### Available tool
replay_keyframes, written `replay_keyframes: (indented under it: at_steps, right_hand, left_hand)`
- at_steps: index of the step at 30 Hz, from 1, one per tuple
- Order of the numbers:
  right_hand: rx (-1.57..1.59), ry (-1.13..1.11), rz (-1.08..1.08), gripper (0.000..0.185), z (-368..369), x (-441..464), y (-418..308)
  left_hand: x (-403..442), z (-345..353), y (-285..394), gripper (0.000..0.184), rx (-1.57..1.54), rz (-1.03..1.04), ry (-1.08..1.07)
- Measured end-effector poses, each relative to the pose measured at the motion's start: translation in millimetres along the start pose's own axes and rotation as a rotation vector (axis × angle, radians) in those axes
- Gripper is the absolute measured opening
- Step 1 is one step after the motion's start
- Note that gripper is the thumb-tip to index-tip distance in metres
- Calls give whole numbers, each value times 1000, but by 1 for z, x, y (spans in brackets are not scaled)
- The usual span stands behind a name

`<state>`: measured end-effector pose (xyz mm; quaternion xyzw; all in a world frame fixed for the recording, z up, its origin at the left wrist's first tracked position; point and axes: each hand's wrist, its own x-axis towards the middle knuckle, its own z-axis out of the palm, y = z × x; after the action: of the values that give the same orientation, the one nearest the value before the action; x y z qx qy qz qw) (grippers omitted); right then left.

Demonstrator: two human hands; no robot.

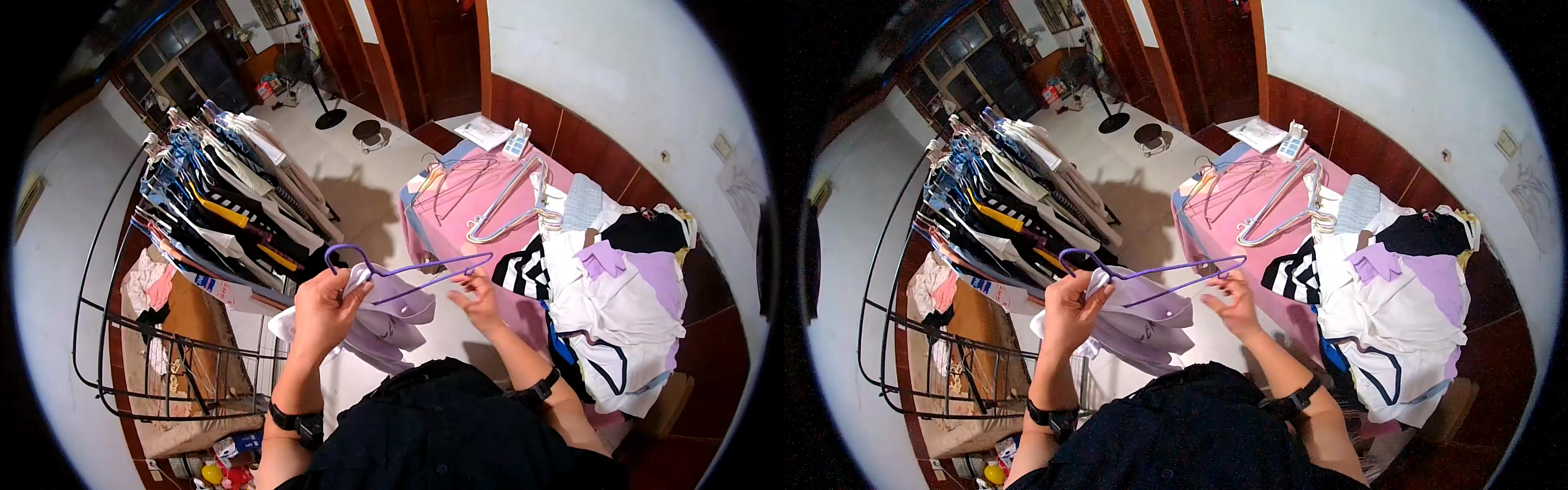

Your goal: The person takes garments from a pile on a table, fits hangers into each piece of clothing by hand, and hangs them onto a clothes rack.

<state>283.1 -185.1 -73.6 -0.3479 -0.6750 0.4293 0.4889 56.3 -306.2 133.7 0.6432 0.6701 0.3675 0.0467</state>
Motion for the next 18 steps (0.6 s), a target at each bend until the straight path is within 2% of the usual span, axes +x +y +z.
replay_keyframes:
  at_steps: [1, 2, 4, 5, 7, 8, 11, 13, 14, 15, 17, 18]
  right_hand:
    - [-48, -109, -92, 29, 12, 5, -12]
    - [-52, -102, -91, 29, 27, 10, -18]
    - [42, -158, -280, 17, 52, 19, -29]
    - [38, -156, -283, 17, 59, 20, -33]
    - [-270, -259, -302, 16, 69, 22, -38]
    - [-365, -284, -233, 16, 75, 20, -33]
    - [-295, -245, -198, 20, 65, 23, -12]
    - [-134, -247, 154, 27, 50, 26, -5]
    - [-145, -217, 236, 32, 46, 24, 6]
    - [-150, -219, 241, 32, 41, 22, 17]
    - [169, -234, 295, 31, 28, 28, 2]
    - [154, -216, 170, 31, 27, 30, 12]
  left_hand:
    - [2, -2, 0, 27, -3, 6, -3]
    - [3, -5, 4, 27, 24, 28, -6]
    - [5, -4, -1, 27, 74, 59, -2]
    - [5, -4, -4, 27, 71, 63, -1]
    - [4, -4, -9, 26, 57, 69, 42]
    - [2, -8, -14, 18, 113, 52, 24]
    - [-3, -20, -25, 14, 85, 56, 85]
    - [-10, -28, -39, 17, 49, 14, 62]
    - [-13, -29, -49, 17, 46, 2, 53]
    - [-17, -28, -55, 17, 41, -11, 41]
    - [-22, -25, -57, 18, -12, -65, 59]
    - [-24, -25, -58, 18, 1, -92, 51]
